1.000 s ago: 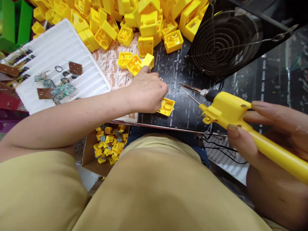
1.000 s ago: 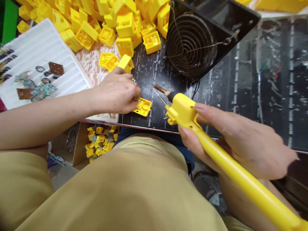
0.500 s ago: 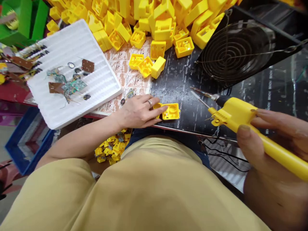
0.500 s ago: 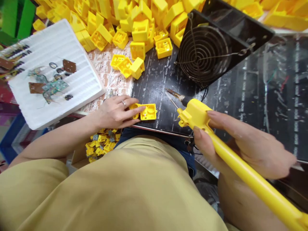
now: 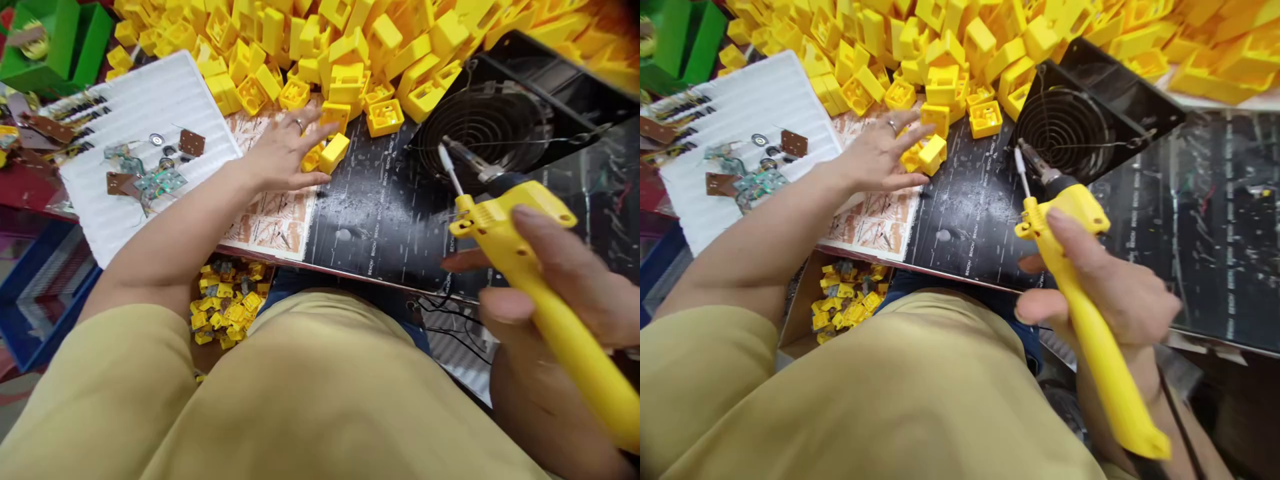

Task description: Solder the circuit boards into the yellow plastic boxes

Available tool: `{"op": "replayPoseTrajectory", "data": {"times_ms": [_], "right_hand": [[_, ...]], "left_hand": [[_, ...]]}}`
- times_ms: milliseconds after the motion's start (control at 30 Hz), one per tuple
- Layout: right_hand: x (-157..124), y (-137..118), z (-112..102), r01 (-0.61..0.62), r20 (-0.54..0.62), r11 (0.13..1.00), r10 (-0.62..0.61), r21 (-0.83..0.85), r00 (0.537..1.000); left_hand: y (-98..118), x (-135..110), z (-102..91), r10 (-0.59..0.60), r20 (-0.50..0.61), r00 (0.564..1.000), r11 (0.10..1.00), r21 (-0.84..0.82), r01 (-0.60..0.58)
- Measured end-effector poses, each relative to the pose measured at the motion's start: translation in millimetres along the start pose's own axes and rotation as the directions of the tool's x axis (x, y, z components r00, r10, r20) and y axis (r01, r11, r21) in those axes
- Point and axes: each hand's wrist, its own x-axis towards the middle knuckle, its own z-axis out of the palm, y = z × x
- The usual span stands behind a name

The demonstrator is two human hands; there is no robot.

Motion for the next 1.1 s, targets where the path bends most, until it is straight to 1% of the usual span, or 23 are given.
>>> {"op": "replayPoseTrajectory", "data": {"times_ms": [33, 67, 100, 200, 267, 333, 400, 467, 500, 567, 633, 700, 767, 833, 867, 933, 1000, 1033, 1067, 1100], "right_hand": [[4, -1, 1, 0.055, -0.003, 0.998, -0.055, 0.013, 0.999], [8, 0, 2, 0.110, 0.006, 0.994, -0.110, 0.013, 0.994], [11, 1, 4, 0.157, 0.025, 0.988, -0.157, 0.002, 0.987], [19, 6, 11, 0.222, 0.056, 0.975, -0.220, -0.033, 0.974], [23, 8, 17, 0.238, 0.064, 0.971, -0.238, 0.007, 0.969], [27, 8, 25, 0.250, 0.088, 0.968, -0.252, 0.029, 0.964], [32, 6, 35, 0.259, 0.109, 0.965, -0.260, 0.031, 0.959], [37, 2, 47, 0.267, 0.143, 0.963, -0.269, 0.037, 0.952], [40, 1, 53, 0.269, 0.165, 0.962, -0.272, 0.039, 0.948], [43, -1, 65, 0.264, 0.194, 0.964, -0.266, 0.036, 0.944], [43, 0, 70, 0.234, 0.219, 0.971, -0.237, 0.040, 0.947], [41, 3, 68, 0.213, 0.247, 0.972, -0.232, 0.099, 0.941], [37, 7, 59, 0.212, 0.311, 0.958, -0.265, 0.195, 0.912], [34, 10, 49, 0.230, 0.361, 0.946, -0.301, 0.227, 0.883], [32, 11, 46, 0.235, 0.373, 0.949, -0.301, 0.211, 0.878], [29, 10, 42, 0.243, 0.358, 0.965, -0.262, 0.097, 0.896], [27, 6, 45, 0.252, 0.298, 0.967, -0.227, -0.048, 0.927], [26, 4, 47, 0.245, 0.271, 0.965, -0.213, -0.092, 0.939], [25, 3, 49, 0.231, 0.249, 0.968, -0.200, -0.102, 0.948], [23, 2, 51, 0.212, 0.241, 0.974, -0.189, -0.075, 0.952]], "left_hand": [[4, 9, 6.2, -0.005, 0.021, 1.000, 1.000, -0.004, 0.005], [12, 12, 10.3, -0.005, 0.042, 0.999, 1.000, 0.001, 0.005], [23, 10, 12.4, -0.004, 0.062, 0.998, 1.000, 0.015, 0.003], [61, -17, 10.4, 0.045, 0.108, 0.993, 0.996, 0.071, -0.053], [77, -37, 4.6, 0.086, 0.150, 0.985, 0.994, 0.052, -0.095], [77, -52, -2.2, 0.138, 0.206, 0.969, 0.990, 0.009, -0.143], [65, -59, -7.7, 0.215, 0.234, 0.948, 0.977, -0.036, -0.212], [54, -61, -9.8, 0.291, 0.231, 0.928, 0.957, -0.065, -0.284], [51, -60, -9.3, 0.310, 0.218, 0.925, 0.951, -0.065, -0.303], [52, -56, -5.4, 0.281, 0.178, 0.943, 0.959, -0.026, -0.281], [61, -51, 0.8, 0.200, 0.109, 0.974, 0.978, 0.034, -0.204], [74, -46, 6.8, 0.135, 0.036, 0.990, 0.987, 0.087, -0.137], [84, -44, 9.9, 0.117, 0.007, 0.993, 0.988, 0.104, -0.117], [89, -45, 8.6, 0.110, 0.037, 0.993, 0.989, 0.096, -0.113], [89, -47, 6.5, 0.113, 0.068, 0.991, 0.989, 0.085, -0.118], [88, -53, 0.7, 0.139, 0.126, 0.982, 0.987, 0.067, -0.148], [87, -56, -3.7, 0.174, 0.157, 0.972, 0.981, 0.061, -0.186], [87, -57, -4.6, 0.180, 0.165, 0.970, 0.979, 0.062, -0.192], [87, -56, -4.6, 0.171, 0.170, 0.970, 0.980, 0.069, -0.185], [87, -55, -3.9, 0.155, 0.170, 0.973, 0.983, 0.075, -0.170]]}}
